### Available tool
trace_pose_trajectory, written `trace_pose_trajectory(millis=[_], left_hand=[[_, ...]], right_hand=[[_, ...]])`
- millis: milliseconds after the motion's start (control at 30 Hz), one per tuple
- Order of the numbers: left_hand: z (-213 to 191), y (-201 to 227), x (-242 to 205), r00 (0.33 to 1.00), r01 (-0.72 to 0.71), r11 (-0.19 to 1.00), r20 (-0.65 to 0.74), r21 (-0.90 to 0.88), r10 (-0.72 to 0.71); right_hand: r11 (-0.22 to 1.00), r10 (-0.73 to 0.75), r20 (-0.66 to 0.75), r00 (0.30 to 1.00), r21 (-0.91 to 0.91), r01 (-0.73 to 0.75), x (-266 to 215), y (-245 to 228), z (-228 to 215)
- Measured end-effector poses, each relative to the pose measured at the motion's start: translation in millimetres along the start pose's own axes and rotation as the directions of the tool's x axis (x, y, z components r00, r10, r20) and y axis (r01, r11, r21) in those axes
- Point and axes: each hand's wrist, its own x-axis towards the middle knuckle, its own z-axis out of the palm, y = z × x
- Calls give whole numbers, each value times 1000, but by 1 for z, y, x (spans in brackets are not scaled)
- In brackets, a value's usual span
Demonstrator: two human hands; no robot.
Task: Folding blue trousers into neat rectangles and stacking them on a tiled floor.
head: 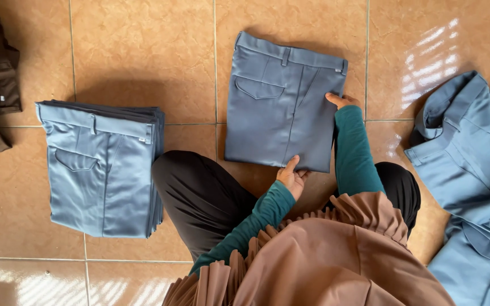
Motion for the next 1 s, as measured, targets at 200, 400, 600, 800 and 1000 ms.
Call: trace_pose_trajectory(millis=[200, 400, 600, 800, 1000], left_hand=[[-20, 45, -34, 998, -53, 999, 34, 10, 52], [-25, 80, -87, 990, -75, 995, 124, 72, 66], [-39, 108, -69, 950, -193, 967, 277, 163, 143], [10, 209, -167, 853, -391, 911, 424, 134, 304], [-49, 314, -244, 711, -657, 751, 277, -62, 646]], right_hand=[[968, -92, 89, 992, 240, 69, 7, 3, 4], [817, -152, 306, 940, 574, -55, 22, 35, 6], [785, -285, 260, 923, 615, 69, 145, 37, -24], [672, -345, 56, 937, 712, 205, -103, -158, 35], [796, -468, 486, 739, 595, 113, -295, -246, 158]])
